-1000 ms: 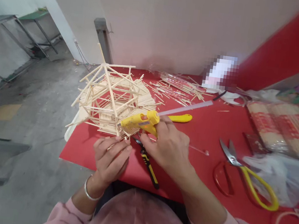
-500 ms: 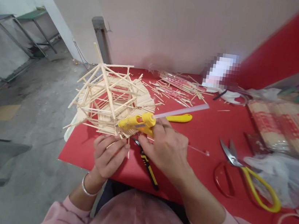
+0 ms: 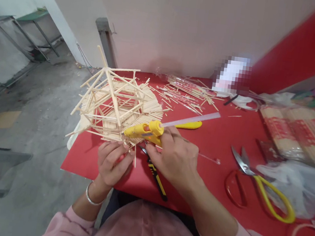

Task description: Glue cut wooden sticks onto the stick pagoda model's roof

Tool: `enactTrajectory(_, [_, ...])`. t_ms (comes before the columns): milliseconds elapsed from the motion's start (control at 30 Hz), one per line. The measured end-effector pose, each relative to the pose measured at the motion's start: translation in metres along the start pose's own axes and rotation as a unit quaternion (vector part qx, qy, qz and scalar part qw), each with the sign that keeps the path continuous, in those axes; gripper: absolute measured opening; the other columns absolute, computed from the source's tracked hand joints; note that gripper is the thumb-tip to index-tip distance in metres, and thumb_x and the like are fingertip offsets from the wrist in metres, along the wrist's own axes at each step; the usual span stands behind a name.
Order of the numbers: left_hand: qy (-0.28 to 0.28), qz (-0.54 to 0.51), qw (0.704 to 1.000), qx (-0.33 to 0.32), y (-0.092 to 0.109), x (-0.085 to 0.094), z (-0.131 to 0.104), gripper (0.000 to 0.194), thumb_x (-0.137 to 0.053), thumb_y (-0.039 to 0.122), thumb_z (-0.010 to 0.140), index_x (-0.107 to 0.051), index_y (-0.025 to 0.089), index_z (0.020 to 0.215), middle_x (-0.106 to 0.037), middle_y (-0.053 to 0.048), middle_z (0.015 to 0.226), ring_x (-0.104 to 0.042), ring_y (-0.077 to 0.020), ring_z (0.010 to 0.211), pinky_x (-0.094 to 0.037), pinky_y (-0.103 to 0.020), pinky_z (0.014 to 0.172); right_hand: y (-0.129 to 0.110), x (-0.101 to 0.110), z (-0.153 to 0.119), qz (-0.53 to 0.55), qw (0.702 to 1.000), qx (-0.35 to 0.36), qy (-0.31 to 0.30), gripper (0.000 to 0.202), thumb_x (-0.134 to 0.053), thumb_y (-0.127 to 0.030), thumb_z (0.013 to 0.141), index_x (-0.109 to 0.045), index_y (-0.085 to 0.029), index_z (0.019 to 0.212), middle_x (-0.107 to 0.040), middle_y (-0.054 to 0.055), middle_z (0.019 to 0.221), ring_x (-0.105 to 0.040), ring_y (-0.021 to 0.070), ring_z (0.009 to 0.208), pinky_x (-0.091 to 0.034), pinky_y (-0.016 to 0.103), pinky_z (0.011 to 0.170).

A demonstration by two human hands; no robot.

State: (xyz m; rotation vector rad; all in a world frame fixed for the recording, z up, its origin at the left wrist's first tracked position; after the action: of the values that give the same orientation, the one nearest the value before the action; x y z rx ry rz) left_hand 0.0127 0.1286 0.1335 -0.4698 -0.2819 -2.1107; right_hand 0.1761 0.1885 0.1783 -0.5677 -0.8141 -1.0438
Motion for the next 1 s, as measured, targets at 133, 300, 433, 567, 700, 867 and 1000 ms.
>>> enactTrajectory(133, [-0.011,-0.008,1.0,0.001,-0.003,-0.003,-0.005,0.028,-0.075,0.006,0.078,-0.069,0.02,0.101,-0.071,-0.007,0.097,-0.066,-0.0225,0.104,-0.053,-0.043,0.092,-0.001,0.0,0.001,-0.004,1.0,-0.001,-0.014,0.031,-0.05,-0.035,0.086,-0.066,-0.012,0.099,-0.066,0.006,0.077,-0.056,0.0152,0.056,-0.018,0.026,0.049])
enactTrajectory(300, [-0.011,-0.018,1.0,0.0,-0.008,-0.005,-0.009,0.026,-0.073,0.008,0.081,-0.069,0.021,0.104,-0.071,-0.006,0.095,-0.068,-0.0218,0.102,-0.053,-0.042,0.091,0.001,-0.001,0.0,-0.001,1.0,0.003,0.004,0.032,-0.05,-0.035,0.087,-0.066,-0.011,0.103,-0.066,0.006,0.077,-0.054,0.0151,0.055,-0.02,0.026,0.05])
enactTrajectory(433, [-0.002,-0.029,1.0,-0.011,-0.01,-0.006,-0.01,0.026,-0.072,0.007,0.081,-0.069,0.02,0.104,-0.071,-0.006,0.094,-0.068,-0.0215,0.101,-0.052,-0.04,0.092,0.003,0.001,-0.003,-0.006,0.999,0.007,0.037,0.033,-0.053,-0.036,0.086,-0.066,-0.011,0.102,-0.067,0.007,0.078,-0.054,0.0152,0.053,-0.024,0.026,0.049])
enactTrajectory(567, [-0.017,-0.024,0.999,-0.014,-0.012,-0.007,-0.012,0.028,-0.071,0.008,0.083,-0.069,0.021,0.107,-0.07,-0.006,0.097,-0.069,-0.0211,0.1,-0.053,-0.04,0.091,0.004,0.002,-0.004,-0.009,1.0,0.005,0.027,0.033,-0.053,-0.036,0.085,-0.066,-0.011,0.102,-0.067,0.006,0.078,-0.054,0.0149,0.052,-0.024,0.027,0.049])
enactTrajectory(700, [-0.01,-0.004,1.0,-0.011,-0.015,-0.009,-0.015,0.032,-0.076,0.008,0.079,-0.068,0.023,0.107,-0.066,-0.007,0.104,-0.068,-0.0205,0.099,-0.054,-0.038,0.088,0.005,0.002,-0.004,-0.006,1.0,0.002,0.01,0.032,-0.052,-0.036,0.086,-0.067,-0.012,0.101,-0.067,0.007,0.079,-0.057,0.0155,0.057,-0.026,0.026,0.05])
enactTrajectory(867, [-0.006,0.001,1.0,-0.013,-0.018,-0.011,-0.016,0.035,-0.076,0.004,0.077,-0.067,0.022,0.106,-0.06,-0.008,0.11,-0.066,-0.0198,0.099,-0.054,-0.036,0.087,0.008,0.003,-0.008,-0.016,0.999,0.005,0.03,0.032,-0.052,-0.037,0.085,-0.068,-0.012,0.098,-0.067,0.006,0.076,-0.055,0.015,0.055,-0.025,0.026,0.05])
enactTrajectory(1000, [-0.014,-0.009,0.999,-0.031,-0.017,-0.009,-0.011,0.037,-0.076,0.001,0.075,-0.067,0.02,0.105,-0.059,-0.009,0.11,-0.064,-0.0213,0.102,-0.055,-0.036,0.086,0.01,0.003,-0.012,-0.026,0.998,0.005,0.055,0.033,-0.054,-0.038,0.084,-0.067,-0.011,0.099,-0.068,0.007,0.079,-0.055,0.0152,0.055,-0.027,0.026,0.051])
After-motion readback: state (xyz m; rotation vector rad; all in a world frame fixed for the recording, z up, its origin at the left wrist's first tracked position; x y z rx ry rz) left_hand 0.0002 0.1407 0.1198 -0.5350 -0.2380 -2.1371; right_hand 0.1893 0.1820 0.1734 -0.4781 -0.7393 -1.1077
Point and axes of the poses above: each hand's wrist, its own z-axis towards the middle knuckle, its own x-axis out of the back of the hand, y = z × x, the point moved 4 cm from there along z, towards the middle knuckle
